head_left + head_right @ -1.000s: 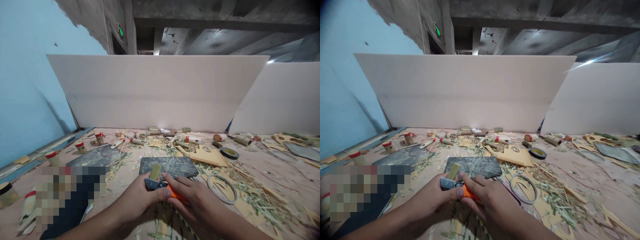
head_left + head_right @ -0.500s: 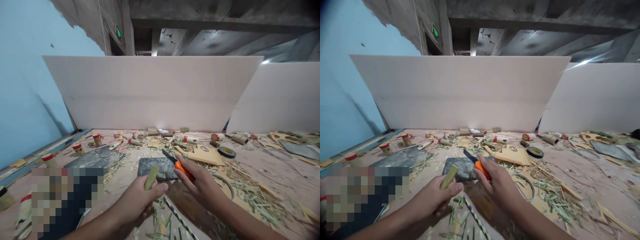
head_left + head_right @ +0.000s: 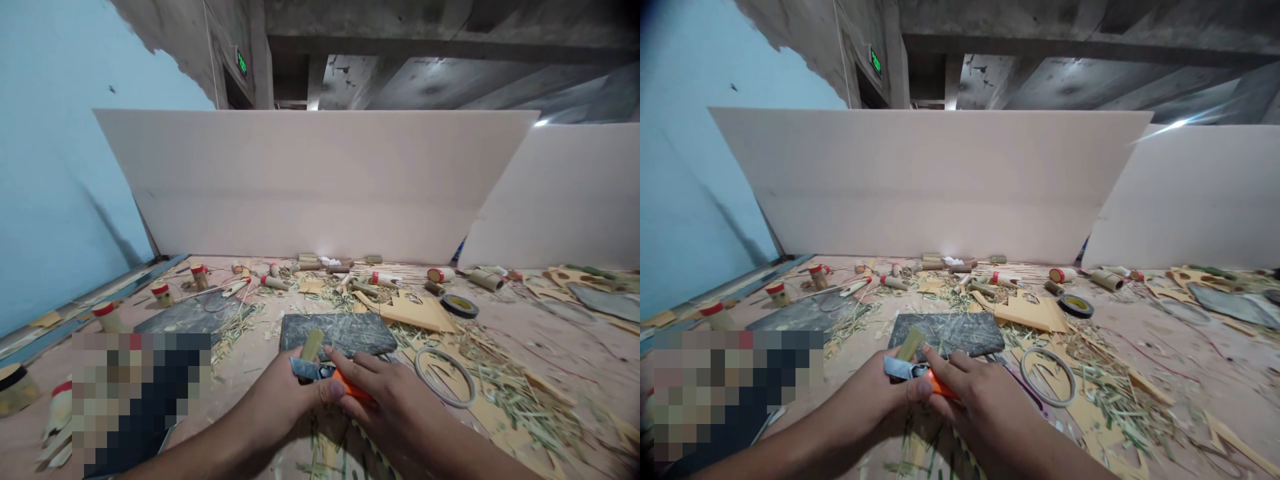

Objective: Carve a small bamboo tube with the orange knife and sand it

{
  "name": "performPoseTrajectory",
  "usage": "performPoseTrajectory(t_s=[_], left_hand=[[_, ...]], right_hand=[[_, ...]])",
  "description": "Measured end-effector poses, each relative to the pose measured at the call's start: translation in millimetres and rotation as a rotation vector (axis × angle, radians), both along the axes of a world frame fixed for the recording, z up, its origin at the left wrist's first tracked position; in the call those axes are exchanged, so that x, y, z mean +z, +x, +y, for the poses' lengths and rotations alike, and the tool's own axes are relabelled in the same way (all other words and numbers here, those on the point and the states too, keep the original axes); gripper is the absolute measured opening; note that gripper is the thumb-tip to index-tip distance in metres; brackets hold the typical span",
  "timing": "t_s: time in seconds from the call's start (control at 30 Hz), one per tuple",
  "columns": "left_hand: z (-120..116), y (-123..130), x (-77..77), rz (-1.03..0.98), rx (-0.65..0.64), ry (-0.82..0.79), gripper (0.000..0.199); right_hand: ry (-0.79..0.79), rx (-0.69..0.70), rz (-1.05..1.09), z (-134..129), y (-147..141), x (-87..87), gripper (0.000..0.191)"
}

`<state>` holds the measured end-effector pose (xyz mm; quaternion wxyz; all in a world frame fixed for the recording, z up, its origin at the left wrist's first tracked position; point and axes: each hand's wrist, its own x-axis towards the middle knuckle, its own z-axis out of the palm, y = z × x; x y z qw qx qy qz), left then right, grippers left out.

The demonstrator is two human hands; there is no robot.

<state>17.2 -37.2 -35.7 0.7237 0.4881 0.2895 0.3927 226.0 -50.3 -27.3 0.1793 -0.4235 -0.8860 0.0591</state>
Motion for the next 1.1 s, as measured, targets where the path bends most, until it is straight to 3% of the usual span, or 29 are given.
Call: performPoseTrajectory(t_s=[0.2, 0.4, 0.5, 0.67, 1.1], left_hand=[[1.5, 2.6, 8.9, 0.180, 0.098, 0.035, 0.041], [-5.0, 1.3, 0.1, 0.385, 0.105, -0.058, 0.049], [-3.1, -1.3, 3.7, 0.334, 0.094, -0.144, 0.059], [7.0, -6.6, 10.3, 0.123, -0.083, -0.392, 0.066], [6.1, -4.8, 8.8, 0.088, 0.030, -0.217, 0.052]], right_hand=[[0.107, -0.087, 0.006, 2.2, -6.1, -7.6, 0.054], [0.137, -0.419, 0.145, 33.0, 16.7, -8.2, 0.051], [0.103, -0.395, 0.171, 36.7, 21.9, -6.3, 0.051], [0.064, -0.267, 0.296, 20.9, 7.2, 3.5, 0.050], [-0.036, -0.172, 0.327, 10.4, 5.4, 1.9, 0.051]])
